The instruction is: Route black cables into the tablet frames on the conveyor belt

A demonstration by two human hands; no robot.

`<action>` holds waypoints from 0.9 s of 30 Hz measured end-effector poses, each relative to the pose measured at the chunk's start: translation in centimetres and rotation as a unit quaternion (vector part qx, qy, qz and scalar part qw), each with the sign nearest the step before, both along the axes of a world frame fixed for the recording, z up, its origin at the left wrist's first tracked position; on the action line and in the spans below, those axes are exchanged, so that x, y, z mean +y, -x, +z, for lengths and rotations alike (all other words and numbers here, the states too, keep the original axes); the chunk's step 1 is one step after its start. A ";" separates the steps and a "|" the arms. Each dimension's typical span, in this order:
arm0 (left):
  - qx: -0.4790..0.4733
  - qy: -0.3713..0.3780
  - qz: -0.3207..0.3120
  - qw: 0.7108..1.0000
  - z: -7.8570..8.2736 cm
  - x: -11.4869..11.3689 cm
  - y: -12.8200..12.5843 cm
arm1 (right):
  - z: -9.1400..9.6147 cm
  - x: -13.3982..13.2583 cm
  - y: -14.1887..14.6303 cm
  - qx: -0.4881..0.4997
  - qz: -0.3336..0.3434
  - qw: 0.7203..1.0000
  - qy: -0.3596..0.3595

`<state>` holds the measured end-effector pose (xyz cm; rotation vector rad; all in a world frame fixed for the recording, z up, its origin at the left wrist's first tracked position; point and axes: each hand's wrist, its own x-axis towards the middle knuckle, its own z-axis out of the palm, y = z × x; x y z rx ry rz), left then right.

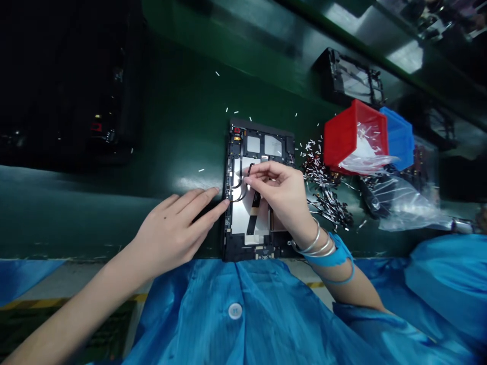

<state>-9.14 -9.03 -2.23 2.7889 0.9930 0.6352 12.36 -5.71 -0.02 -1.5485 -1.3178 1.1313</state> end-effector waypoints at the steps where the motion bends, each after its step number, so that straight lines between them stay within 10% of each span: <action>1: 0.009 0.002 0.002 1.000 0.0 0.0 -0.1 | 0.0 0.0 0.0 -0.003 0.002 1.000 -0.002; 27: 0.075 -0.021 0.028 0.997 0.2 0.4 -1.1 | 0.3 1.2 -0.3 -0.076 0.013 0.996 -0.051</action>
